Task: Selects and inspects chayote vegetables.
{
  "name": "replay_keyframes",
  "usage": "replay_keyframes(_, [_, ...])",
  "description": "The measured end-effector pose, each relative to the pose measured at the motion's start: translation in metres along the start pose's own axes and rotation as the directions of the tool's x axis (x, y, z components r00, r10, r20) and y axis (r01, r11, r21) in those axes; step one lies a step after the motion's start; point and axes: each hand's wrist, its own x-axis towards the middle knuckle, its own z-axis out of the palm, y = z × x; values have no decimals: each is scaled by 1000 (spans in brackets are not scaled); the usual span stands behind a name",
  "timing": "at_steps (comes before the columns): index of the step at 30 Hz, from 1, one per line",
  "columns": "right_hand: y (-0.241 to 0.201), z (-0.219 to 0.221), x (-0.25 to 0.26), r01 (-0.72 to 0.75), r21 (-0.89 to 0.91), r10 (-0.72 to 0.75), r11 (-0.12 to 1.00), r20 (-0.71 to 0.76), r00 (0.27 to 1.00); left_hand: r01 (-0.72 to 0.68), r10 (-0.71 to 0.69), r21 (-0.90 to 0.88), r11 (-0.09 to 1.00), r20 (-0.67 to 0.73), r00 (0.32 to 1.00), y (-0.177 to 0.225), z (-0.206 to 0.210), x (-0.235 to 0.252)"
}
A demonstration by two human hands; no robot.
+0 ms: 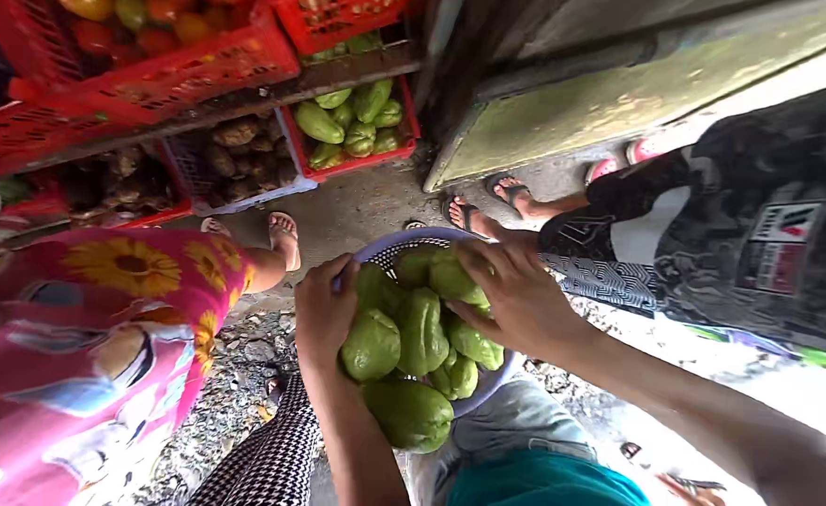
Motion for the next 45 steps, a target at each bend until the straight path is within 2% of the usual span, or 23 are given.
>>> replay_keyframes(4, [6,10,16,-159,12,158,987,22,987,44,-43,8,999,-30,999,3,5,1])
replay_keyframes(6, [1,11,9,-216,113,212,970,43,976,61,-61,-10,998,-16,998,4,7,2])
replay_keyframes(8, [-5,14,-9,-245,231,260,942,-38,965,53,-54,-29,998,-12,998,8,7,1])
replay_keyframes(11, [-5,17,-38,-155,296,244,942,-292,925,10,-12,-53,999,-31,999,7,10,-4])
replay_keyframes(14, [6,-7,-53,-49,475,241,878,-351,905,-89,85,-55,995,-63,994,-16,15,-9])
replay_keyframes(16, [27,-28,-49,6,701,308,713,-320,896,-102,96,-70,992,-79,992,-29,18,-17])
replay_keyframes(18, [58,-33,-28,57,880,404,472,-273,873,-85,76,-77,993,-113,991,-40,16,-24])
replay_keyframes(21, [105,5,23,104,993,667,59,-117,736,-47,35,-72,996,-160,987,-50,13,-33])
replay_keyframes(22, [127,34,39,31,999,719,-20,-7,695,-36,22,-83,996,-168,985,-52,13,-36])
replay_keyframes(24, [171,109,63,-228,961,720,-154,268,640,4,-28,-130,991,-180,983,-58,11,-38])
replay_keyframes(25, [183,144,77,-350,911,714,-218,393,580,35,-63,-155,987,-179,982,-59,9,-39])
replay_keyframes(27, [184,189,111,-494,806,660,-326,568,491,84,-116,-165,983,-198,973,-62,8,-38])
replay_keyframes(28, [174,193,136,-517,785,641,-340,596,483,116,-148,-160,980,-206,967,-62,9,-36])
replay_keyframes(29, [162,190,164,-525,776,605,-350,615,506,146,-175,-150,978,-202,964,-62,9,-35])
replay_keyframes(33, [122,159,290,-524,786,358,-329,617,701,147,-171,-126,981,-208,963,-63,10,-28])
replay_keyframes(35, [111,152,350,-424,826,368,-371,550,750,128,-156,-141,982,-215,964,-64,13,-24])
replay_keyframes(37, [109,154,384,-268,870,388,-414,435,813,118,-153,-167,979,-215,964,-64,16,-21])
replay_keyframes(38, [104,153,386,-244,891,383,-383,394,836,120,-159,-181,976,-219,963,-64,16,-20])
replay_keyframes(39, [97,148,373,-271,918,354,-290,366,861,125,-166,-193,973,-217,962,-65,16,-18])
replay_keyframes(40, [87,134,345,-327,936,289,-132,352,890,131,-174,-204,970,-214,961,-65,16,-15])
replay_keyframes(41, [76,110,308,-356,930,166,87,339,926,138,-184,-217,966,-211,960,-65,14,-12])
replay_keyframes(43, [53,51,215,-166,877,-72,451,221,973,132,-182,-233,963,-209,961,-67,10,-14])
replay_keyframes(45, [22,9,114,51,739,-156,672,74,985,91,-142,-219,971,-228,963,-68,9,-15])
